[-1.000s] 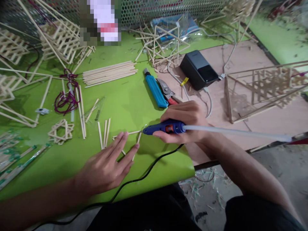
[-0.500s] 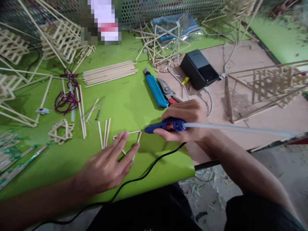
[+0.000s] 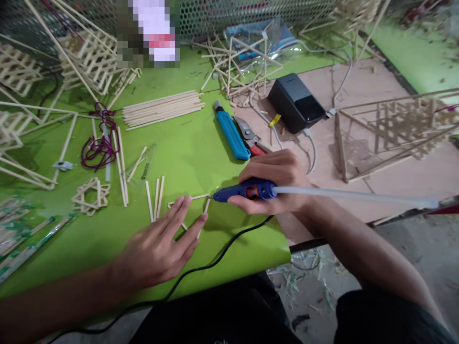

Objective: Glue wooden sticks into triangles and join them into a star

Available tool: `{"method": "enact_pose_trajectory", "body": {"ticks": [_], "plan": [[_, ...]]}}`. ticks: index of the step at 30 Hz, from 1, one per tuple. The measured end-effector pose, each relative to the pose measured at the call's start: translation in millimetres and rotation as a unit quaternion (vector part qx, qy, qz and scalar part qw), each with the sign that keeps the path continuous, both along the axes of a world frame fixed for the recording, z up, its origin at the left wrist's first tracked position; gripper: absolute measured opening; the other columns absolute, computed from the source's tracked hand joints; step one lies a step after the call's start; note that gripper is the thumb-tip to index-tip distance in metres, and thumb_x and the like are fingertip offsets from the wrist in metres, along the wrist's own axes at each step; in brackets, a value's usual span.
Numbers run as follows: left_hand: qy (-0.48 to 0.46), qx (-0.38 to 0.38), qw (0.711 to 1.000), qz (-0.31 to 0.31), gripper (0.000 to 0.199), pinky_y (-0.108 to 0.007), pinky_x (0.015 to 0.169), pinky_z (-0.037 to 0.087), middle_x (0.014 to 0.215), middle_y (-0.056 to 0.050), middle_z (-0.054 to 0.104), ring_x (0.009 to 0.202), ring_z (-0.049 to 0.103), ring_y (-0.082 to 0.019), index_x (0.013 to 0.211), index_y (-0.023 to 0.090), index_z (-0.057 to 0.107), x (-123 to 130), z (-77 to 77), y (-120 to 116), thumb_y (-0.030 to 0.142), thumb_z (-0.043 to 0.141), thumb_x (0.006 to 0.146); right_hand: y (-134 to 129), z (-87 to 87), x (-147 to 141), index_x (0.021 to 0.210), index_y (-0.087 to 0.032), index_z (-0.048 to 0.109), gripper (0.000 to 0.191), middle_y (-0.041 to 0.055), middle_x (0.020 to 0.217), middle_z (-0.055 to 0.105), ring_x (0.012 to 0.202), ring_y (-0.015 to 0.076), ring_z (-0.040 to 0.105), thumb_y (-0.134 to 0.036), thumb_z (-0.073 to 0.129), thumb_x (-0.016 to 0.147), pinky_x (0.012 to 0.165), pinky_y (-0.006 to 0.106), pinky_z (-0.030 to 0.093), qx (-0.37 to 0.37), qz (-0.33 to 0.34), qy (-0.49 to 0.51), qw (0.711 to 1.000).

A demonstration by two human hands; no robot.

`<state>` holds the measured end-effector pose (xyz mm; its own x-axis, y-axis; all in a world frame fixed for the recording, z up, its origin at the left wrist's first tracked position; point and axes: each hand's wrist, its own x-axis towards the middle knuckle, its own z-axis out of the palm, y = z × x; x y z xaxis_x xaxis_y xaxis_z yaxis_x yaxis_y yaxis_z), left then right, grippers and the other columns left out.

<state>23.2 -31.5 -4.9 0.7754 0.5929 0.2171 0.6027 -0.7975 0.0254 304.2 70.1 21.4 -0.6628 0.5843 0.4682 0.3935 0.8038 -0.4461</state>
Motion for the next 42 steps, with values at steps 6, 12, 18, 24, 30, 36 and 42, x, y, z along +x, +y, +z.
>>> {"method": "enact_pose_trajectory", "body": {"ticks": [6,12,18,24,30,36,42], "plan": [[-0.001,-0.005,1.000,0.001,0.051,-0.048,0.099,0.055,0.137,-0.038,0.050,0.131,0.049,-0.045,0.137,0.007,0.058,-0.2,0.4,-0.6,0.031,0.063,0.092,0.9,-0.5,0.1,0.085,-0.020,0.065,0.020,0.0032,0.067,0.069,0.056,0.0149,0.065,-0.036,0.077,0.080,0.055,0.027,0.052,0.009,0.002,0.002,1.000],[-0.007,0.002,1.000,0.003,0.049,-0.047,0.097,0.057,0.135,-0.037,0.053,0.129,0.052,-0.044,0.136,0.007,0.059,0.7,0.2,0.2,0.031,0.061,0.094,1.0,-1.3,2.2,0.083,-0.019,0.067,0.021,0.0030,0.065,0.068,0.054,0.0147,0.065,-0.036,0.078,0.079,0.055,0.027,0.051,0.021,-0.014,-0.008,1.000],[-0.007,0.007,1.000,-0.001,0.053,-0.048,0.096,0.057,0.134,-0.037,0.054,0.129,0.052,-0.044,0.137,0.006,0.058,0.1,-0.4,-0.3,0.032,0.064,0.091,0.5,0.0,2.2,0.083,-0.022,0.065,0.017,0.0021,0.068,0.070,0.057,0.0148,0.066,-0.033,0.077,0.079,0.057,0.027,0.054,0.015,0.002,-0.006,1.000],[-0.002,0.005,1.000,-0.001,0.053,-0.048,0.096,0.057,0.134,-0.036,0.054,0.129,0.052,-0.044,0.137,0.006,0.057,0.3,0.7,-0.5,0.032,0.064,0.092,1.0,-5.9,1.6,0.083,-0.019,0.065,0.024,0.0034,0.069,0.070,0.060,0.0165,0.068,-0.037,0.080,0.077,0.058,0.028,0.055,0.029,0.012,0.011,0.999],[0.005,-0.001,1.000,0.005,0.053,-0.048,0.098,0.056,0.139,-0.035,0.051,0.132,0.050,-0.044,0.138,0.007,0.057,0.0,0.2,-0.8,0.032,0.064,0.092,1.2,-4.3,2.3,0.083,-0.020,0.066,0.020,0.0018,0.065,0.069,0.057,0.0154,0.068,-0.036,0.078,0.079,0.057,0.027,0.055,0.035,-0.010,-0.001,0.999],[-0.002,0.000,1.000,0.003,0.049,-0.048,0.097,0.057,0.136,-0.036,0.052,0.130,0.051,-0.044,0.136,0.007,0.058,0.7,0.7,-0.1,0.032,0.061,0.094,1.1,-3.0,3.1,0.083,-0.020,0.066,0.021,0.0029,0.066,0.069,0.056,0.0164,0.068,-0.035,0.079,0.077,0.057,0.028,0.055,0.035,-0.004,0.001,0.999],[0.002,0.000,1.000,0.004,0.050,-0.047,0.098,0.056,0.136,-0.036,0.052,0.130,0.051,-0.044,0.137,0.007,0.058,1.3,1.2,-0.5,0.033,0.061,0.094,1.3,-3.6,4.6,0.082,-0.018,0.066,0.022,0.0047,0.066,0.069,0.058,0.0181,0.068,-0.033,0.081,0.074,0.057,0.030,0.056,0.027,0.007,0.008,1.000]]}}
